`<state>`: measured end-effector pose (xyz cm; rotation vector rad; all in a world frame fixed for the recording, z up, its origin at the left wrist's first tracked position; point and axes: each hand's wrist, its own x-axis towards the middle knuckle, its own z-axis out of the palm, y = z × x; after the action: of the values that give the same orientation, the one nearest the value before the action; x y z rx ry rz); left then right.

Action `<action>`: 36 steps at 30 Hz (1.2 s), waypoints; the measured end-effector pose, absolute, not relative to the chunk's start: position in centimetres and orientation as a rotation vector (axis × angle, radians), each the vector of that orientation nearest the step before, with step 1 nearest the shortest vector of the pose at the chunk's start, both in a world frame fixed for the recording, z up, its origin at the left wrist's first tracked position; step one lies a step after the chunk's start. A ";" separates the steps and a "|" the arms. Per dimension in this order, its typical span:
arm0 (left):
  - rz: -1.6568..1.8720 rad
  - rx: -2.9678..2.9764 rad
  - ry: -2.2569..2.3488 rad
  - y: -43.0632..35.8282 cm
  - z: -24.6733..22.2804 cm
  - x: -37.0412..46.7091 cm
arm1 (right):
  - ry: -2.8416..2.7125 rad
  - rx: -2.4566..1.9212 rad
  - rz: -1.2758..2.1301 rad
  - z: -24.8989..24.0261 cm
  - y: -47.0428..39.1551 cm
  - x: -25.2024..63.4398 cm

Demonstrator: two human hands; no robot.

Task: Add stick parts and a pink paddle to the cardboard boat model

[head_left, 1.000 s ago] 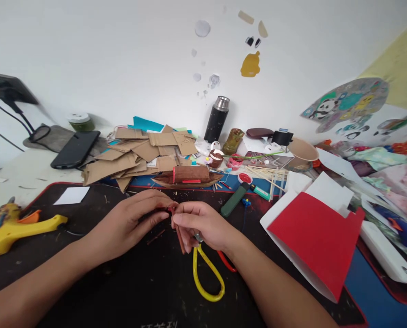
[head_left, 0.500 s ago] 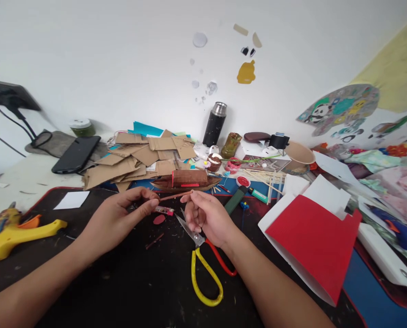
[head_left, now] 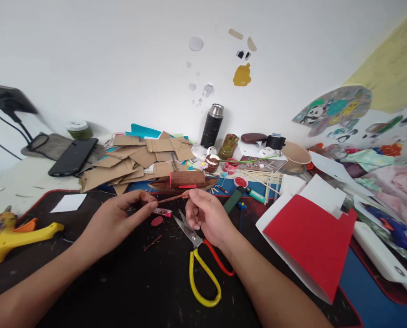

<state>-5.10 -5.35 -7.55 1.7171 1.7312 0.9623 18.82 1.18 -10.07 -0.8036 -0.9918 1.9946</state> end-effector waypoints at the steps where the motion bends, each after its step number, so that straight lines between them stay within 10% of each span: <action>1: 0.959 1.724 1.735 -5.4 -7.6 -5.1 | -0.990 -0.810 1.989 -10.1 1.2 18.8; 36: 1.041 1.684 1.752 -5.4 -7.9 -5.4 | -1.066 -0.861 1.861 -10.0 1.1 18.8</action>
<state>-5.35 -5.36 -7.92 1.6838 1.7520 1.0406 18.78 1.09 -9.97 -0.8607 -1.0658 1.8607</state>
